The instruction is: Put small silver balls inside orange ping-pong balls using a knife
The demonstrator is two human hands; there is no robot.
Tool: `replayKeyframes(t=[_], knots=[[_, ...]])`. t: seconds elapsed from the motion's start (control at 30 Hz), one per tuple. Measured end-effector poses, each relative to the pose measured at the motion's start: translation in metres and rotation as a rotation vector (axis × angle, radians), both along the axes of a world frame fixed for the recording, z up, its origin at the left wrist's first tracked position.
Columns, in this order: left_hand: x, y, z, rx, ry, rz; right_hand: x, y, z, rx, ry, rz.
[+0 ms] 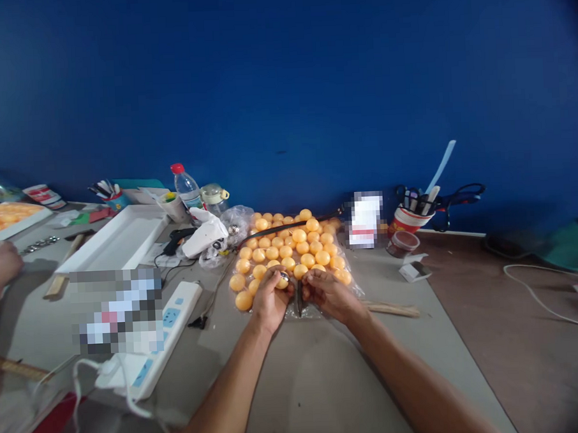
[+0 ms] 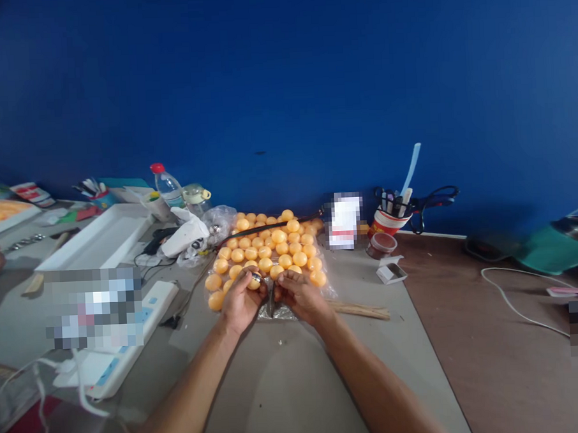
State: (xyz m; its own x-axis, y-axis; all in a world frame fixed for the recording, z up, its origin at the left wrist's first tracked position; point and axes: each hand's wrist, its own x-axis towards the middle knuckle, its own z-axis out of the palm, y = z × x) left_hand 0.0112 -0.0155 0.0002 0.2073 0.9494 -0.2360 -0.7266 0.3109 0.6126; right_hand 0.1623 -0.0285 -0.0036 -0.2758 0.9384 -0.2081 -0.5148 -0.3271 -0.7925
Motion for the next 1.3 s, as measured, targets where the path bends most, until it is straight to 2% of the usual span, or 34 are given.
replayKeyframes(t=[0.27,0.4,0.53,0.63,0.73,0.8,1.0,1.3], knots=[[0.0,0.001,-0.003,-0.072,-0.013,-0.014,-0.005,-0.007,0.01,0.06,-0.041,-0.1],[-0.003,0.001,-0.003,-0.092,-0.012,-0.004,-0.005,-0.009,0.009,0.111,-0.161,-0.152],[-0.004,0.001,-0.002,-0.098,0.0,0.011,-0.001,-0.005,-0.002,0.22,-0.57,-0.227],[-0.004,0.0,-0.002,-0.055,0.015,-0.001,0.001,-0.004,-0.007,0.507,-0.984,-0.274],[-0.004,-0.001,-0.002,-0.011,0.037,-0.009,-0.001,-0.009,-0.007,0.751,-1.341,-0.183],[-0.003,-0.001,-0.002,0.011,0.053,-0.01,-0.003,-0.011,-0.005,0.796,-1.482,-0.105],[-0.002,0.0,0.0,0.043,0.107,0.009,-0.004,-0.014,0.001,0.791,-1.573,-0.008],[0.001,-0.002,0.001,0.062,0.11,-0.02,-0.005,-0.012,0.0,0.735,-1.575,-0.002]])
